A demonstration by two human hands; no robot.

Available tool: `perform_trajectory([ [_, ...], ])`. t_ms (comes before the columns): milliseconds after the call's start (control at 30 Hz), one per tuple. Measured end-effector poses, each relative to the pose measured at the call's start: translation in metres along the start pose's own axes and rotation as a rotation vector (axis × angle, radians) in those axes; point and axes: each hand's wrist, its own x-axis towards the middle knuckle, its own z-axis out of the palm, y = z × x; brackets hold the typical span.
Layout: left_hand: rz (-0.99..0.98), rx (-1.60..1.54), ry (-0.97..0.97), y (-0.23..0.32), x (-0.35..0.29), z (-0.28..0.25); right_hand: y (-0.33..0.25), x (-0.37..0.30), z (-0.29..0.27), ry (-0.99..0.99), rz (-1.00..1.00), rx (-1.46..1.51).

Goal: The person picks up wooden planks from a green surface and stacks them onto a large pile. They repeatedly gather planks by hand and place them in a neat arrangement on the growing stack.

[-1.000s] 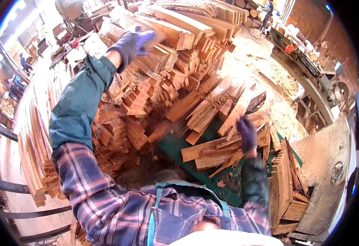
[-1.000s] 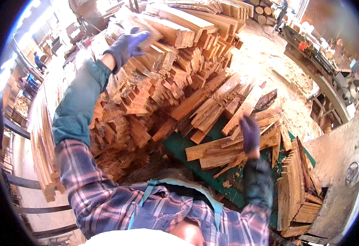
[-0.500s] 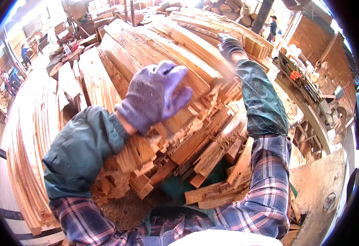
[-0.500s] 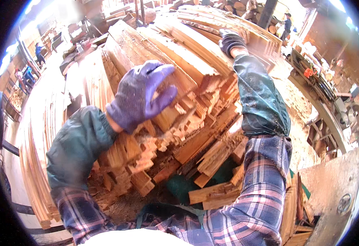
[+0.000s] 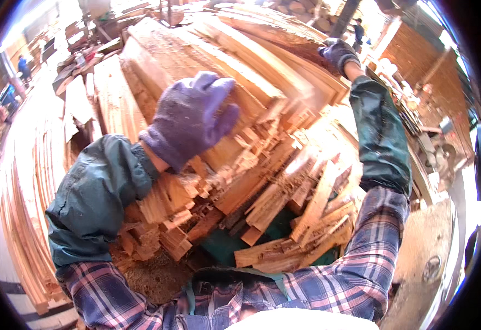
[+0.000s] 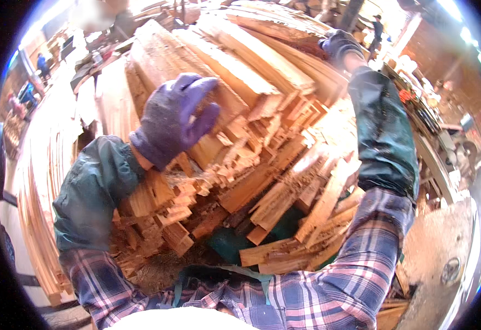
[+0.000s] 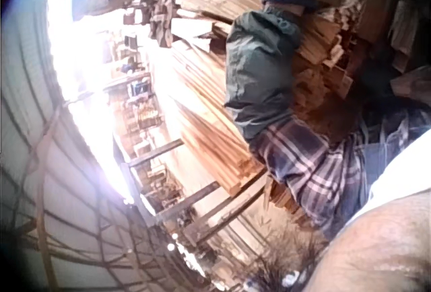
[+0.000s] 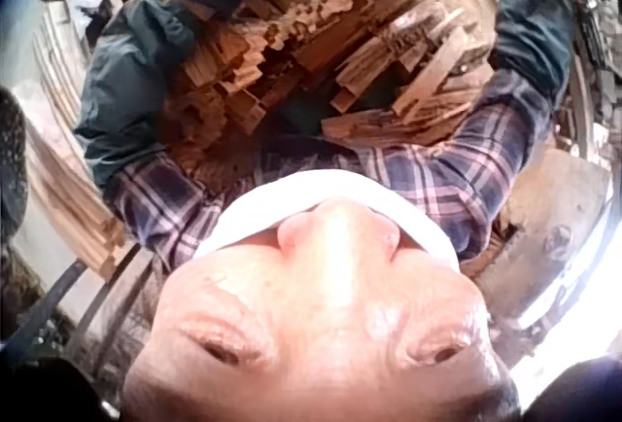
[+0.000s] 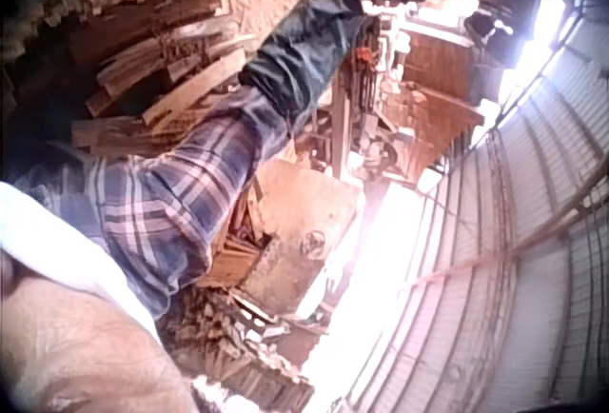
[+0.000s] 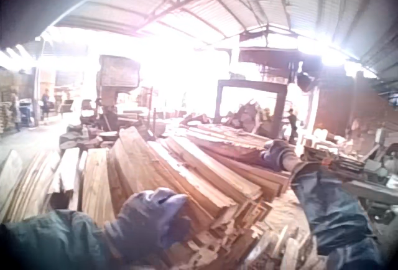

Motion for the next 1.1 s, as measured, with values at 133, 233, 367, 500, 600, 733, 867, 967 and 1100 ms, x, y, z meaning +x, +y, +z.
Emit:
perform_trajectory([
  [133,0.003,0.034,0.056,0.008,0.004,0.003,0.100,-0.109,-0.032,-0.030,0.046,0.333],
  [233,0.075,0.094,0.078,-0.002,-0.004,0.022,0.152,-0.215,-0.030,0.166,-0.326,0.402],
  [367,0.131,-0.031,0.053,-0.025,-0.014,0.021,0.130,-0.379,0.020,0.042,-0.276,0.505],
  [500,-0.321,-0.319,-0.076,0.027,0.018,-0.018,0.013,-0.548,0.013,-0.034,0.423,1.589],
  [600,0.453,-0.126,-0.020,0.118,0.041,-0.002,-0.074,-0.655,-0.036,0.026,0.736,1.795],
  [733,0.702,-0.596,-0.545,0.305,-0.021,0.099,-0.168,-0.840,-0.108,0.176,1.147,1.859],
  [867,0.755,-0.633,-1.286,0.449,-0.131,0.116,-0.250,-0.974,-0.142,0.516,1.399,1.756],
  [967,0.850,-0.622,-1.443,0.565,-0.196,0.133,-0.334,-1.066,-0.196,0.983,1.714,1.531],
  [1100,1.044,-0.895,-1.559,0.687,-0.247,0.183,-0.436,-1.152,-0.230,1.352,2.111,0.709],
])
